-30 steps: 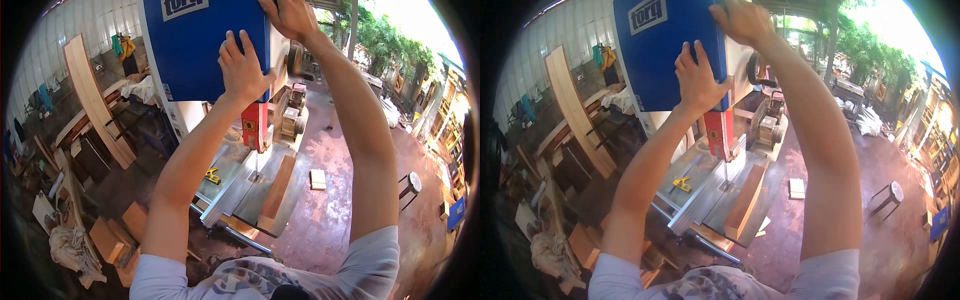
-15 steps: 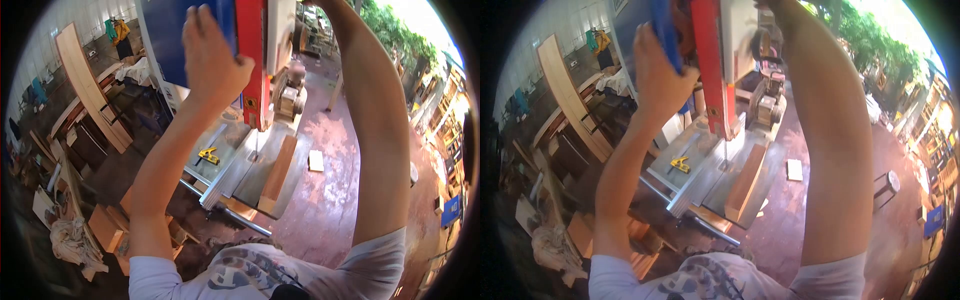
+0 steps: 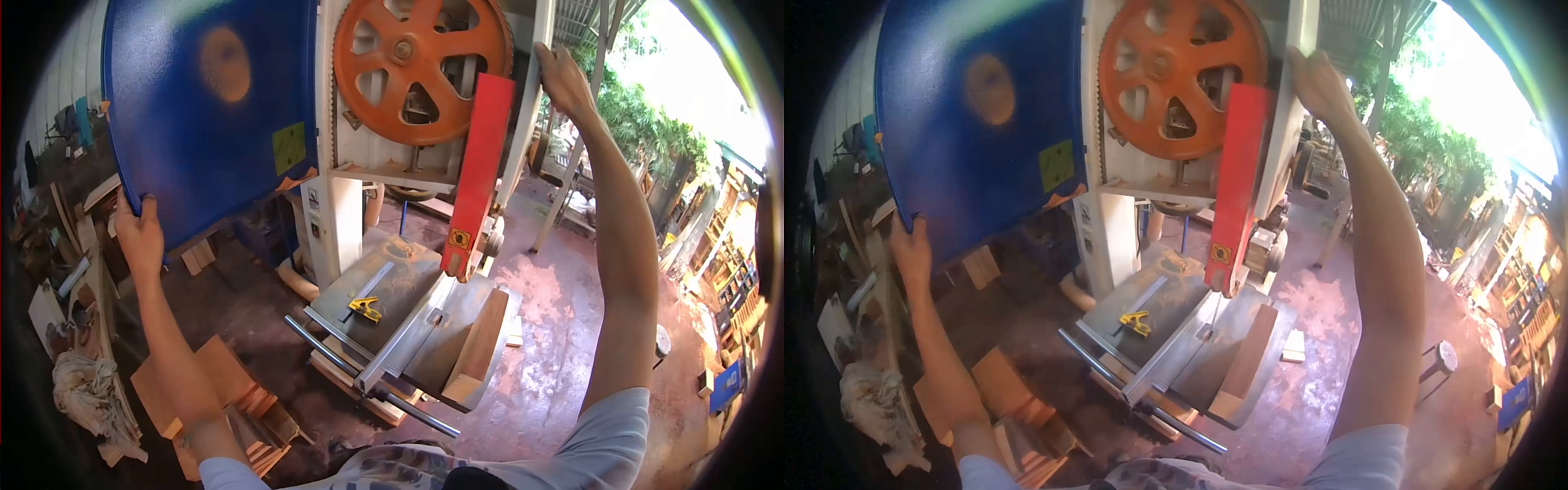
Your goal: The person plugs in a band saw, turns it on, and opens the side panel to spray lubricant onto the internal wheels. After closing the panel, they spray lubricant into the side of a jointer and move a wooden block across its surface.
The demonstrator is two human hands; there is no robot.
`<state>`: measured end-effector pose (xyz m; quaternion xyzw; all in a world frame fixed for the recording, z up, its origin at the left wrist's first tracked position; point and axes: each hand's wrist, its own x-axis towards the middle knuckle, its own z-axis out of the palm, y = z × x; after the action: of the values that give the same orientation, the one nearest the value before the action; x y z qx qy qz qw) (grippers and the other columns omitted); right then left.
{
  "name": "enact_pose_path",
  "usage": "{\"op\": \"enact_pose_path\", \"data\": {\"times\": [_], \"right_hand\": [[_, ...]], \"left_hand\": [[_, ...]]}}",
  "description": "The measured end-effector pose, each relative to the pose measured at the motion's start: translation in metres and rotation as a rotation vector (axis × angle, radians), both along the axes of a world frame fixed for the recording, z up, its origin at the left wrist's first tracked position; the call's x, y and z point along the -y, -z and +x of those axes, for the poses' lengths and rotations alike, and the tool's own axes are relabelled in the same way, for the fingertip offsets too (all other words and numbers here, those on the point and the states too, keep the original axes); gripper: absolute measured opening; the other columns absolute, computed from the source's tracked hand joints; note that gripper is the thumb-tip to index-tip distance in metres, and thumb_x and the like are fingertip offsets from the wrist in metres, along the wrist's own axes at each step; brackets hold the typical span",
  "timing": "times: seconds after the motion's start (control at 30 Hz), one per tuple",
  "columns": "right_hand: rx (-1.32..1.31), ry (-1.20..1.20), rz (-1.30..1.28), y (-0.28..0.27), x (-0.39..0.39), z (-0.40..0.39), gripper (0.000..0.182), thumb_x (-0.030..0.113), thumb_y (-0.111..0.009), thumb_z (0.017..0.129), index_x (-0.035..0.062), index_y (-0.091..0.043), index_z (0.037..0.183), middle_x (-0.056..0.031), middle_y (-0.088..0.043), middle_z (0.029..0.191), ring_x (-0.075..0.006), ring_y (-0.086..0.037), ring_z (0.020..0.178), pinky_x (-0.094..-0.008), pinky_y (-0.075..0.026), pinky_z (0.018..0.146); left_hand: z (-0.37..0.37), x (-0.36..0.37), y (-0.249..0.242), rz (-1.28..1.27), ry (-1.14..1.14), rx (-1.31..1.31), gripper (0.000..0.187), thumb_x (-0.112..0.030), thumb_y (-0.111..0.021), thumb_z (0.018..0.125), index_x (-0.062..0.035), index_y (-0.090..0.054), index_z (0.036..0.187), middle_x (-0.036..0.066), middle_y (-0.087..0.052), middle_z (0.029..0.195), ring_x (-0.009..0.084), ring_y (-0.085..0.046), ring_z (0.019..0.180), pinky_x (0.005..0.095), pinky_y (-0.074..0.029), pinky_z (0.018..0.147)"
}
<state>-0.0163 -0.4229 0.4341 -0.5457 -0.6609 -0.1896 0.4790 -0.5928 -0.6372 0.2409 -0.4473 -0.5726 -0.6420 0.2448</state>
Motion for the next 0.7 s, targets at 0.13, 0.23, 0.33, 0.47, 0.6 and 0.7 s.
{"op": "enact_pose_path", "data": {"times": [0.13, 0.23, 0.33, 0.47, 0.6, 0.7], "right_hand": [[-0.024, -0.004, -0.081, -0.001, 0.011, -0.005, 0.071, 0.059, -0.036, 0.1, -0.0037, -0.056, 0.127, -0.036, -0.063, 0.12, -0.0504, -0.059, 0.118, -0.0546, -0.043, 0.102], [0.029, 0.072, -0.021, 0.003, 0.002, 0.0, 0.066, 0.057, -0.035, 0.102, -0.0018, -0.058, 0.123, -0.0341, -0.064, 0.119, -0.0501, -0.059, 0.116, -0.0538, -0.043, 0.1], [0.031, 0.083, -0.067, 0.001, 0.008, -0.005, 0.06, 0.051, -0.034, 0.103, -0.001, -0.058, 0.119, -0.0281, -0.067, 0.11, -0.0458, -0.063, 0.107, -0.0511, -0.046, 0.095], [0.102, 0.057, -0.063, 0.001, 0.0, 0.001, 0.057, 0.049, -0.035, 0.103, -0.0023, -0.059, 0.112, -0.0235, -0.067, 0.098, -0.0401, -0.066, 0.093, -0.0459, -0.051, 0.085], [-0.207, 0.13, -0.221, -0.003, 0.037, -0.042, 0.053, 0.046, -0.036, 0.104, -0.0013, -0.059, 0.109, -0.0203, -0.067, 0.095, -0.0381, -0.066, 0.083, -0.0452, -0.052, 0.078], [-0.112, 0.148, -0.131, 0.0, 0.021, -0.026, 0.052, 0.045, -0.037, 0.103, -0.0015, -0.059, 0.109, -0.0226, -0.066, 0.097, -0.0364, -0.066, 0.09, -0.0441, -0.052, 0.08]], "left_hand": [[-0.061, -0.015, 0.002, -0.011, 0.039, -0.006, 0.044, -0.014, -0.054, 0.096, 0.0046, -0.055, 0.136, 0.018, -0.068, 0.112, 0.0263, -0.065, 0.101, 0.0367, -0.047, 0.096], [-0.075, -0.022, -0.002, -0.008, 0.04, 0.037, 0.043, -0.011, -0.052, 0.098, 0.005, -0.054, 0.138, 0.016, -0.069, 0.112, 0.0238, -0.065, 0.104, 0.0349, -0.047, 0.097], [-0.099, -0.035, 0.002, 0.06, 0.152, 0.046, 0.042, -0.012, -0.052, 0.1, 0.0049, -0.053, 0.138, 0.016, -0.068, 0.115, 0.024, -0.065, 0.107, 0.0344, -0.046, 0.097], [-0.122, -0.04, 0.002, -0.022, 0.189, 0.099, 0.044, -0.012, -0.052, 0.101, 0.0061, -0.051, 0.141, 0.016, -0.065, 0.119, 0.0201, -0.062, 0.105, 0.0322, -0.047, 0.096], [-0.137, -0.047, 0.003, -0.018, 0.224, 0.066, 0.05, -0.014, -0.054, 0.099, 0.0074, -0.047, 0.144, 0.019, -0.063, 0.13, 0.028, -0.059, 0.12, 0.0359, -0.04, 0.107], [-0.146, -0.056, 0.006, 0.039, 0.192, 0.021, 0.043, -0.011, -0.052, 0.1, 0.0084, -0.051, 0.138, 0.016, -0.066, 0.113, 0.02, -0.062, 0.098, 0.0333, -0.048, 0.092]]}}
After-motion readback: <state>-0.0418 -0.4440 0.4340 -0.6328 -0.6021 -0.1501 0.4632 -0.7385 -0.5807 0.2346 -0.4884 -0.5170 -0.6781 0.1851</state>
